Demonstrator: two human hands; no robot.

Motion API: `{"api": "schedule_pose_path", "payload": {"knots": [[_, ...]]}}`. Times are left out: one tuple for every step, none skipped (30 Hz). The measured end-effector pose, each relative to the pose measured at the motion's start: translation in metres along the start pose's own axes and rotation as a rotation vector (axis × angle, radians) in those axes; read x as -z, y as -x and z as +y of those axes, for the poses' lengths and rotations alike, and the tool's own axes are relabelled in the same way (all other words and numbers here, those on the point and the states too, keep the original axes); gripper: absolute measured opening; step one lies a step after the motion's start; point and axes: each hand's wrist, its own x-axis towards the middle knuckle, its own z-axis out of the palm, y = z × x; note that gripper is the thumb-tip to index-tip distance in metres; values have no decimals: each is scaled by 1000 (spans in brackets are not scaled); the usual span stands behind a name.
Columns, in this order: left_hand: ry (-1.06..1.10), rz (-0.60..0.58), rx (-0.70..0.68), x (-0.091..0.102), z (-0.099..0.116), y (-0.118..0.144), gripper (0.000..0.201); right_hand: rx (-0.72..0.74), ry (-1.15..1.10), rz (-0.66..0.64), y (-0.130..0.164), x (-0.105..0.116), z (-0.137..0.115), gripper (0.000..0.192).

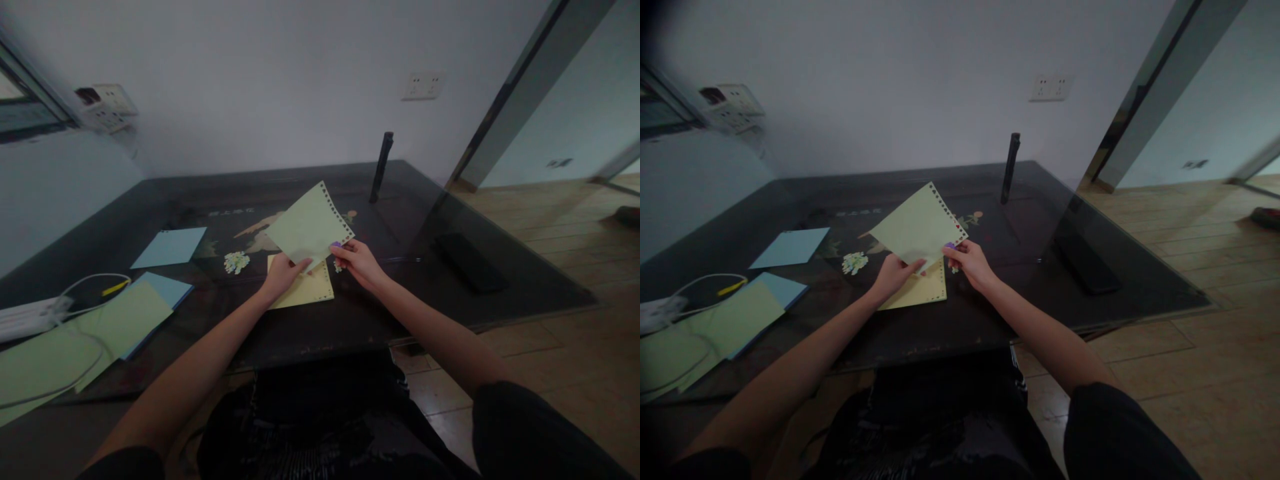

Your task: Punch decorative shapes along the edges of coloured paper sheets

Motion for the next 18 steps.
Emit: {"api": "schedule_pose_path", "payload": {"knots": [[7,-1,-2,0,0,0,24,-1,2,-1,0,0,0,29],[12,-3,-5,0,0,0,24,-2,4,-3,0,0,0,30],[12,-3,-8,0,0,0,23,-4,6,-4,0,0,0,30],[7,-1,-10,-1,0,0,23,-4,7,-4,0,1,0,30],[1,2,-10,-1,-1,-1,23,-4,7,-6,-1,1,0,30],[-3,8,-9,-1,-1,-1,23,-4,7,-6,-1,1,0,30],[-6,11,-9,-1,-1,-1,23,-6,7,-5,-1,1,0,30],[-8,11,-10,-1,0,-1,24,-8,7,-2,-1,1,-1,30],[-9,10,-11,-1,0,0,24,-10,7,1,-1,1,-1,30],[-15,9,-10,-1,1,0,24,-11,7,4,-1,1,-1,31],[-23,8,-8,-1,2,0,23,-13,6,8,-1,1,-1,31],[-31,9,-6,0,4,0,22,-14,4,10,-1,0,-1,31],[-36,9,-4,0,5,1,21,-15,3,9,0,0,-2,31],[-38,9,-3,0,6,1,20,-16,1,7,0,0,-2,31],[-37,8,-4,0,6,1,20,-16,0,5,0,0,-2,31],[-35,6,-6,1,7,1,19,-17,1,3,0,0,-3,31],[-34,5,-6,1,7,1,20,-17,2,0,0,0,-3,31],[-37,7,-4,1,7,0,20,-17,2,-1,0,1,-3,30]]}}
